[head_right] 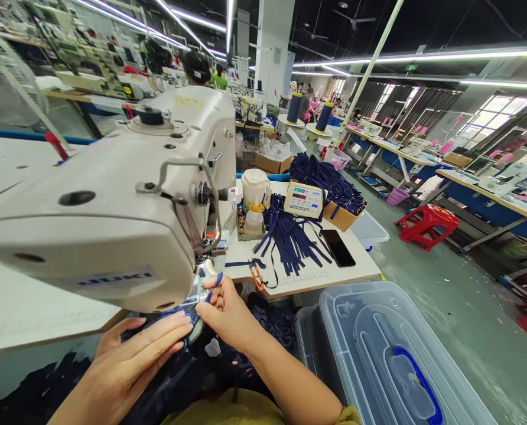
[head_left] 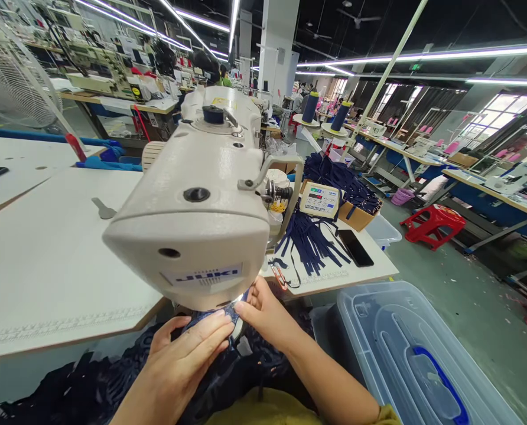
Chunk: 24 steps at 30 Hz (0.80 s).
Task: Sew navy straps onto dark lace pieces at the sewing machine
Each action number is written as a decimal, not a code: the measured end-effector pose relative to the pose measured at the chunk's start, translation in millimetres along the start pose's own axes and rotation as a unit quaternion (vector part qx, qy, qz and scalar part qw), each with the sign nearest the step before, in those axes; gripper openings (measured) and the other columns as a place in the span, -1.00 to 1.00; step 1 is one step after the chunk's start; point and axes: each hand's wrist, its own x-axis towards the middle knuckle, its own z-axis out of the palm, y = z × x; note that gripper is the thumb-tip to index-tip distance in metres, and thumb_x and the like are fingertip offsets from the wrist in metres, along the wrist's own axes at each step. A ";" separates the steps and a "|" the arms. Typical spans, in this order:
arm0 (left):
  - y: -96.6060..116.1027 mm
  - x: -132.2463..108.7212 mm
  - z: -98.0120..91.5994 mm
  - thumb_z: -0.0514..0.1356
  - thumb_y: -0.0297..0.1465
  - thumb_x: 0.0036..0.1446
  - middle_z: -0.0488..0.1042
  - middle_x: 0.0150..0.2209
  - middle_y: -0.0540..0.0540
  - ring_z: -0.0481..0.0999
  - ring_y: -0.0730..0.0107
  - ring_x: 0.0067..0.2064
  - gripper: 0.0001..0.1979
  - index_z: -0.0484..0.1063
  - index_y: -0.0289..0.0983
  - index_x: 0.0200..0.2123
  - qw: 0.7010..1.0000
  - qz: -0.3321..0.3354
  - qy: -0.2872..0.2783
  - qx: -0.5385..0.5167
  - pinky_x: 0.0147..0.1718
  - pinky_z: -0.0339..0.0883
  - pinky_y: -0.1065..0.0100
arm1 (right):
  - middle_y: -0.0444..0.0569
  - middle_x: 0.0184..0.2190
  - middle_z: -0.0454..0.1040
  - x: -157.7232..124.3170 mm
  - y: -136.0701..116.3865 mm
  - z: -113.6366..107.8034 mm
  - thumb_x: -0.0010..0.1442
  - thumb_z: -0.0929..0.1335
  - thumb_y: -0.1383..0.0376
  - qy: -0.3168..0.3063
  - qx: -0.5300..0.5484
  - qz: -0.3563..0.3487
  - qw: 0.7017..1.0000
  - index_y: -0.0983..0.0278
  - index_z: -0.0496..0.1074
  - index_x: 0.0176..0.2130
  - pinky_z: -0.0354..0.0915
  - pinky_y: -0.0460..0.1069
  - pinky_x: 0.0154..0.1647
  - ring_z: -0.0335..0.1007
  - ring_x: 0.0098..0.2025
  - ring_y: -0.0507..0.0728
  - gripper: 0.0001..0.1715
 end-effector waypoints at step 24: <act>2.3 6.1 1.8 0.03 -0.34 0.27 0.58 -0.13 0.01 0.56 0.50 -0.13 -0.72 0.37 -0.15 0.01 0.998 0.049 0.009 0.048 0.02 0.12 0.36 | -0.19 -0.37 0.28 -0.7 -2.2 3.7 0.11 0.33 0.35 0.027 0.055 0.018 0.998 0.22 0.28 -0.13 0.22 0.00 -0.01 0.29 -0.22 0.05 -0.72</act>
